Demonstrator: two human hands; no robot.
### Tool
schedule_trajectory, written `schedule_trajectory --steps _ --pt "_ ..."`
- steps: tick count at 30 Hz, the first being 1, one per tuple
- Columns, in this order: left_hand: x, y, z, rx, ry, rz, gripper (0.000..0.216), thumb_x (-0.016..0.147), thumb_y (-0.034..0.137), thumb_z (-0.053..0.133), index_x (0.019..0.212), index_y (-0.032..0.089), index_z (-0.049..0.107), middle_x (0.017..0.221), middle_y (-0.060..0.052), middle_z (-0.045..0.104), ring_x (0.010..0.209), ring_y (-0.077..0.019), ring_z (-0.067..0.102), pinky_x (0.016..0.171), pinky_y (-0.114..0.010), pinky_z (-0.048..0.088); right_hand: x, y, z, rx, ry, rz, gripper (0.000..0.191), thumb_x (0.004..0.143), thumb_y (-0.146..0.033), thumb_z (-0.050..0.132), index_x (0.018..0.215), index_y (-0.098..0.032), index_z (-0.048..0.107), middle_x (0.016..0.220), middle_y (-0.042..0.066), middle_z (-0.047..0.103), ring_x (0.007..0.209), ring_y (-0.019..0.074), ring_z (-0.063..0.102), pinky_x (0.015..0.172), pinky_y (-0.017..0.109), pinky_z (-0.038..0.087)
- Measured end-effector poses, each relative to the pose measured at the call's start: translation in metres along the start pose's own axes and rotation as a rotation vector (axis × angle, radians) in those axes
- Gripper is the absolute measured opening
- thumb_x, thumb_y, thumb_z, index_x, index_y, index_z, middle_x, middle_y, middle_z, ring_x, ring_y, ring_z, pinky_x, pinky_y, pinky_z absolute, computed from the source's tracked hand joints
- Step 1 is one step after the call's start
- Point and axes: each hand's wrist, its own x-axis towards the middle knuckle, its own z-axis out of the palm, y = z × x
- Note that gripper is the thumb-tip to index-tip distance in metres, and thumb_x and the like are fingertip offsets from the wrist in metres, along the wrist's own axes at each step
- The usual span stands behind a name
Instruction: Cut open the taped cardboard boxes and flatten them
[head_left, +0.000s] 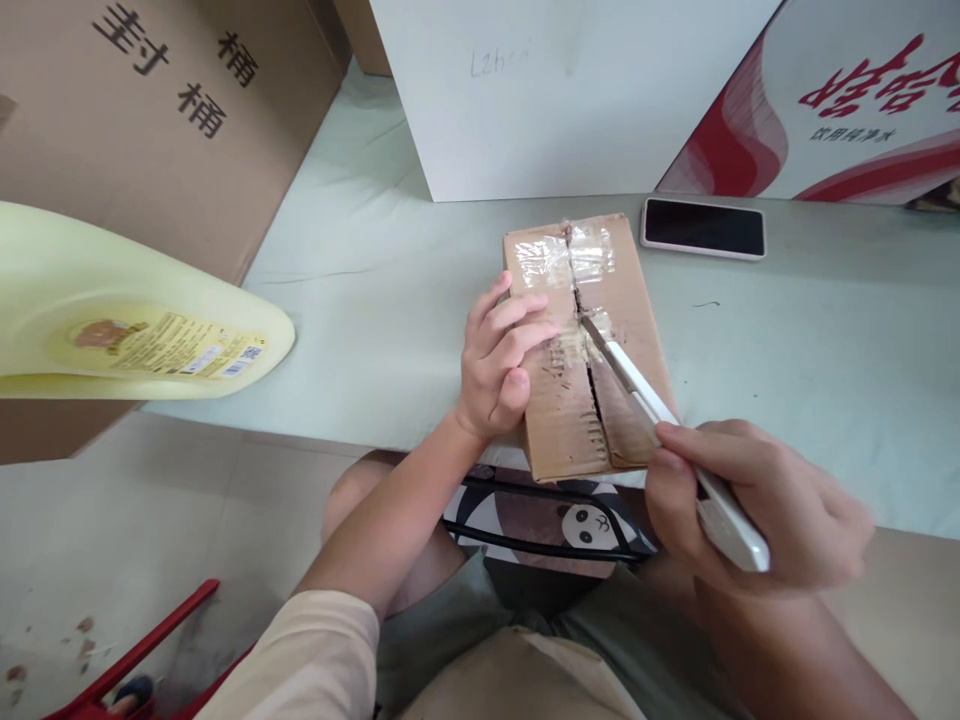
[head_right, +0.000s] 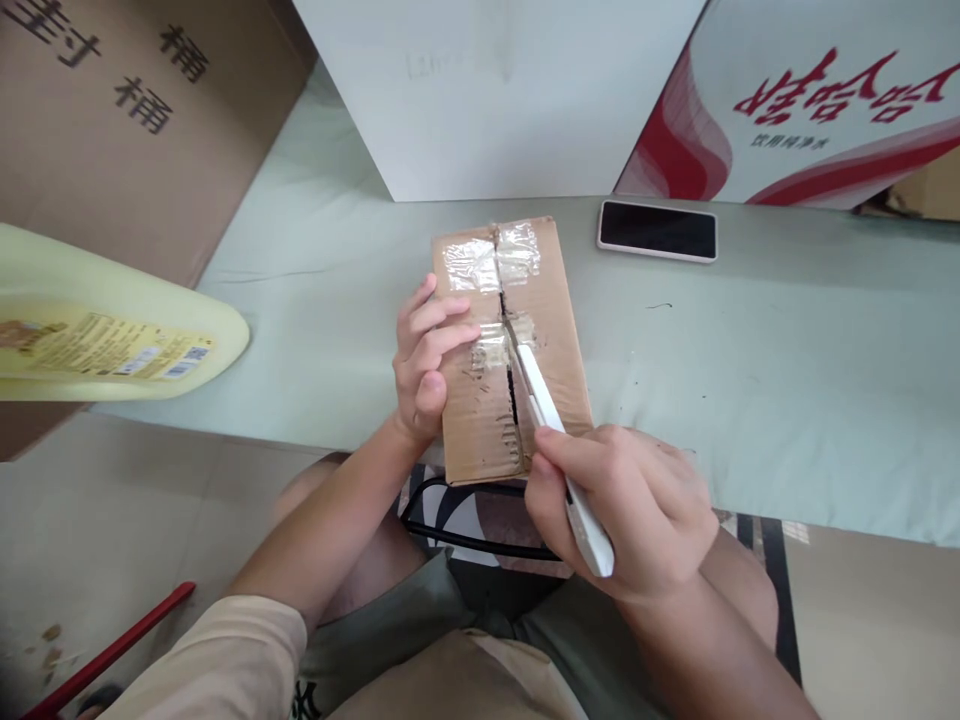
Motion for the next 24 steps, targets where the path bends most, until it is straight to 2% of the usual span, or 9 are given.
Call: schedule_trajectory --steps 5,11,17,21,24 --pt "0.001 0.001 -0.001 -0.025 0.005 0.008 0.054 0.115 0.047 0.019 0.126 0.027 0.068 0.135 -0.005 0.073 0.15 -0.028 0.058 0.129 -0.055 0.049 0.009 -0.001 0.002 -0.01 -0.017 0.009 0.022 0.09 -0.008 0.069 0.097 -0.029 0.069 0.07 -0.005 0.071 0.051 0.0132 0.062 0.048 0.028 0.049" --pt "0.003 0.001 -0.001 -0.007 0.003 0.009 0.056 0.115 0.046 0.017 0.125 0.027 0.068 0.133 -0.005 0.074 0.146 -0.0277 0.062 0.128 -0.054 0.051 0.003 -0.005 -0.006 -0.044 0.012 0.168 0.016 0.092 -0.015 0.069 0.092 -0.031 0.068 0.064 -0.005 0.064 0.048 0.0147 0.058 0.048 0.031 0.05" --pt "0.003 0.0 0.0 -0.023 0.011 0.015 0.055 0.115 0.048 0.018 0.125 0.028 0.068 0.133 -0.005 0.074 0.147 -0.0282 0.062 0.128 -0.055 0.05 0.003 -0.005 -0.008 0.018 -0.051 0.153 0.018 0.09 -0.013 0.069 0.093 -0.031 0.069 0.067 -0.005 0.068 0.048 0.0137 0.06 0.048 0.03 0.049" --pt "0.003 0.0 -0.001 -0.031 0.011 0.007 0.054 0.115 0.047 0.018 0.126 0.029 0.068 0.133 -0.003 0.075 0.148 -0.0254 0.061 0.13 -0.051 0.049 0.0 -0.011 -0.011 -0.012 -0.003 0.222 0.019 0.087 -0.011 0.071 0.09 -0.03 0.069 0.065 -0.006 0.065 0.052 0.0132 0.061 0.054 0.029 0.053" --pt "0.004 0.0 -0.001 -0.017 0.009 0.015 0.054 0.114 0.046 0.018 0.126 0.029 0.068 0.133 -0.003 0.075 0.148 -0.0251 0.06 0.129 -0.051 0.05 0.0 -0.012 -0.012 -0.001 -0.02 0.23 0.018 0.088 -0.011 0.07 0.09 -0.03 0.068 0.065 -0.006 0.065 0.049 0.0125 0.059 0.053 0.029 0.052"
